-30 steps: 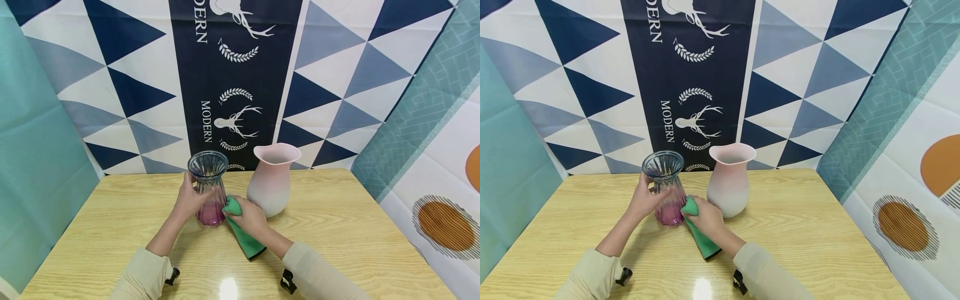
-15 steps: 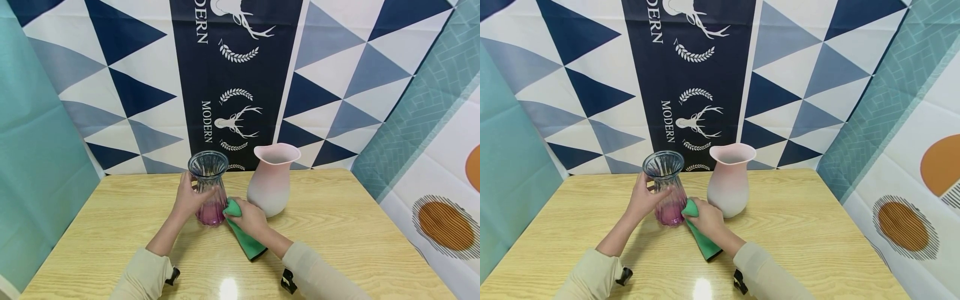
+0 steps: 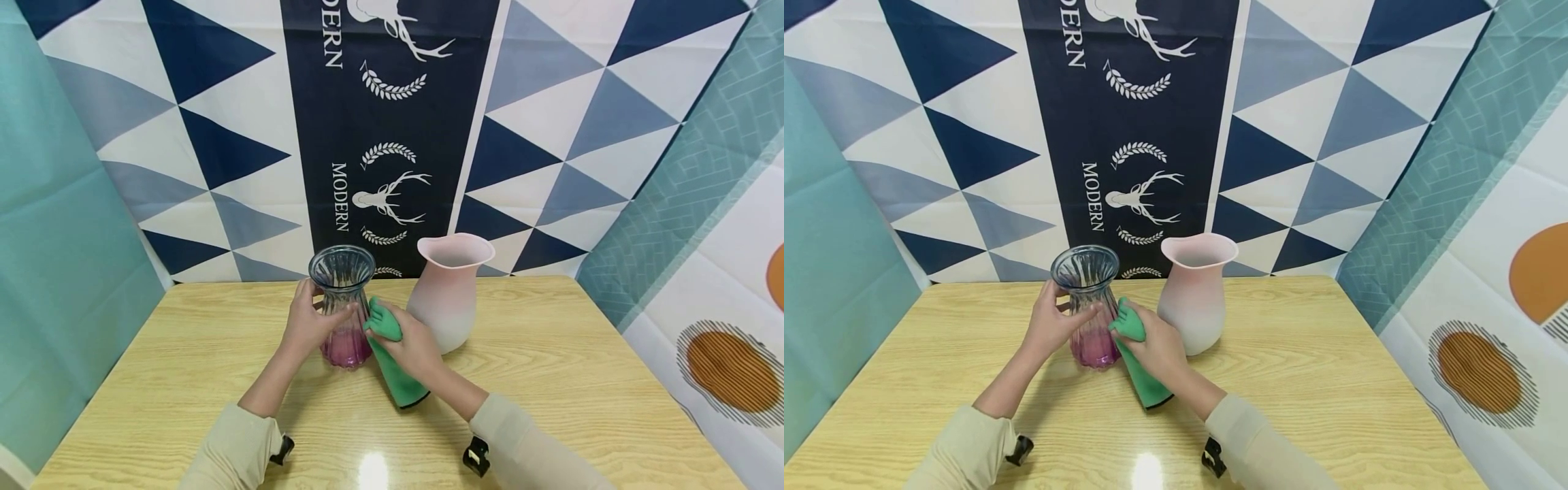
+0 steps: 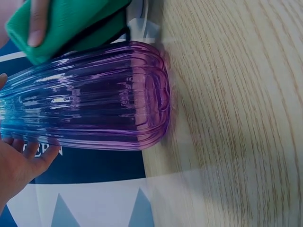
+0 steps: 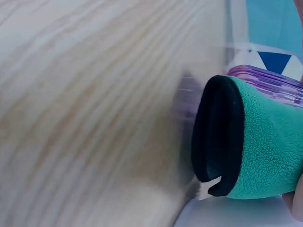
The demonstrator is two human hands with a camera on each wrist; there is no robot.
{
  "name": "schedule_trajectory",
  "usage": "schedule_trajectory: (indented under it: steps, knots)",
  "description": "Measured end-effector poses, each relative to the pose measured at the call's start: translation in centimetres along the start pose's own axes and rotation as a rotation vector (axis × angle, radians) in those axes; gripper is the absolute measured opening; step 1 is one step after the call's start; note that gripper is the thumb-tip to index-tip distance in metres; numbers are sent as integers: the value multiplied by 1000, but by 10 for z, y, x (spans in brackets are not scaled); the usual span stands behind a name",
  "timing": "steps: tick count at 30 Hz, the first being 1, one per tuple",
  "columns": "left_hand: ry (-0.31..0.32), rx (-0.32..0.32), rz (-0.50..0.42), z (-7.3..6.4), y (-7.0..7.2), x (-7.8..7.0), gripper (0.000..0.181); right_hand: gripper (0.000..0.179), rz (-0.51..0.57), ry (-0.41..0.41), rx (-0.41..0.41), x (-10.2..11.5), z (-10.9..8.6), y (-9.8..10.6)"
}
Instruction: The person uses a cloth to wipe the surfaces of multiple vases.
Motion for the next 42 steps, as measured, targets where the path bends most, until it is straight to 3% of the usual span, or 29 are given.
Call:
schedule_trajectory:
  steps: [8, 22, 32, 42]
  knots:
    - [6, 2, -24, 0, 1, 0, 65, 53, 180, 61, -143, 8, 12, 14]
    - [3, 9, -17, -1, -1, 0, 62, 57, 208, 158, -271, 20, 25, 28]
    - [-17, 7, -19, -2, -2, 0, 60, 56, 229, 179, -250, 24, 30, 25]
    - [-7, 19, -22, -1, -1, 0, 61, 55, 193, 96, -168, 24, 30, 19]
Point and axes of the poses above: each hand's wrist, its own z-axis towards the middle knuckle, its own y-axis out of the back of the hand, x = y × z, the point moved 3 cm from there along z, towards the middle knuckle
